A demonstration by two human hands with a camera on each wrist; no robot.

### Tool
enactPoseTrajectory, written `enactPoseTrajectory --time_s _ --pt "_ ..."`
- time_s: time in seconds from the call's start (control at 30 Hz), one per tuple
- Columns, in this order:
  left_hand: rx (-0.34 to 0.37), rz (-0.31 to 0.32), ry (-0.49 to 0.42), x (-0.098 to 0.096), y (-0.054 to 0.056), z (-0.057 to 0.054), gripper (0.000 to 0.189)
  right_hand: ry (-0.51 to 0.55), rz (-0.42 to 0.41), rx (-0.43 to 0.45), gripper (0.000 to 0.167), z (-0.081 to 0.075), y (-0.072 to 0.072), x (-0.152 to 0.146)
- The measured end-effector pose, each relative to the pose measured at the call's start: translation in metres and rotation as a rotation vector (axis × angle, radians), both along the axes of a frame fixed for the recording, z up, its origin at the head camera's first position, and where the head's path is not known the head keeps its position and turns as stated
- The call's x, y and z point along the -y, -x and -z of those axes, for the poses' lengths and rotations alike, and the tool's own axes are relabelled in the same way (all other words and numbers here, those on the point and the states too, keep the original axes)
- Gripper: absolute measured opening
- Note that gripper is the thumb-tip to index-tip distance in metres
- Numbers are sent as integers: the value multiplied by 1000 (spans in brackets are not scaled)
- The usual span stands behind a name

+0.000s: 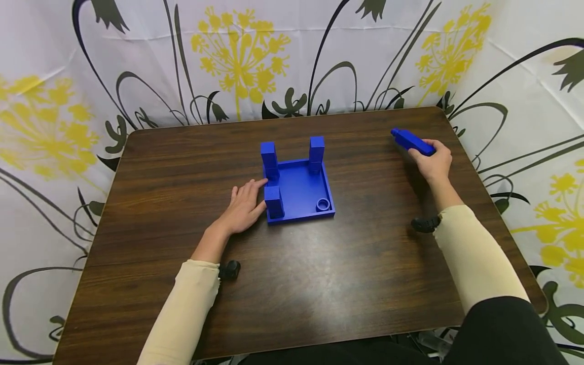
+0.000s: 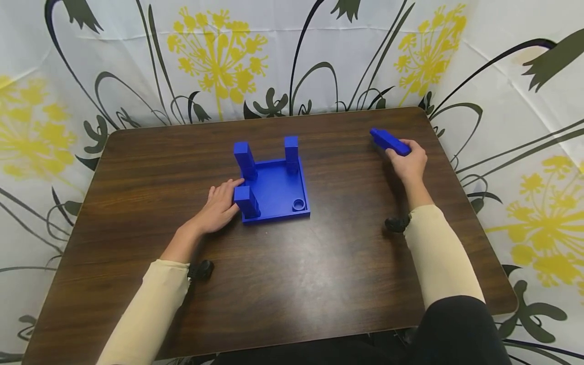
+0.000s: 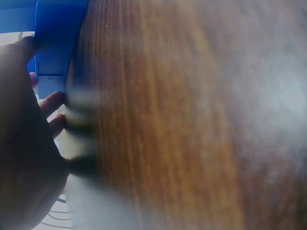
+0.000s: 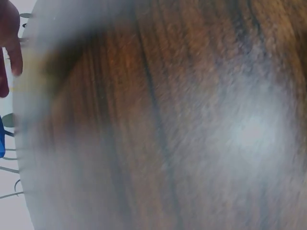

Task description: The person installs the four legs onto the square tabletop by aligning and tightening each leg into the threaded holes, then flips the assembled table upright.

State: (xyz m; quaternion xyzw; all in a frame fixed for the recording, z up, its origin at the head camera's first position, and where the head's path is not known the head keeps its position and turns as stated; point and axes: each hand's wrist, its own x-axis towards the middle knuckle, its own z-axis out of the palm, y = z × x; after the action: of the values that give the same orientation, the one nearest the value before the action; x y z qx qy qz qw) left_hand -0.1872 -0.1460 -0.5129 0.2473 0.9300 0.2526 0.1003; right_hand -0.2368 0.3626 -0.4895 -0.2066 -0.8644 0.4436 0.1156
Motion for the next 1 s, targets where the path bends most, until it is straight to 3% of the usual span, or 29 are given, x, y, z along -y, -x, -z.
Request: enactPoseTrajectory --time_s 0.17,0.3,0.43,0.57,0.7,0.9,1.0 --pt "15 2 -2 1 2 -9 59 208 26 -46 53 -13 2 7" --pt "18 2 -1 1 2 -10 59 430 22 -161 32 -19 3 13" --pt "20 2 -1 1 2 -10 59 632 -24 -276 22 -23 3 22" --pt "21 4 -1 1 3 -10 59 749 -102 -325 22 -29 2 33" --pt "22 6 -4 1 3 -11 59 772 -199 -311 28 -36 1 46" --pt "18 8 -3 2 4 -10 59 669 -364 -272 42 -46 -5 68" --pt "14 9 -1 1 4 -10 59 588 -456 -247 39 -49 -10 79"
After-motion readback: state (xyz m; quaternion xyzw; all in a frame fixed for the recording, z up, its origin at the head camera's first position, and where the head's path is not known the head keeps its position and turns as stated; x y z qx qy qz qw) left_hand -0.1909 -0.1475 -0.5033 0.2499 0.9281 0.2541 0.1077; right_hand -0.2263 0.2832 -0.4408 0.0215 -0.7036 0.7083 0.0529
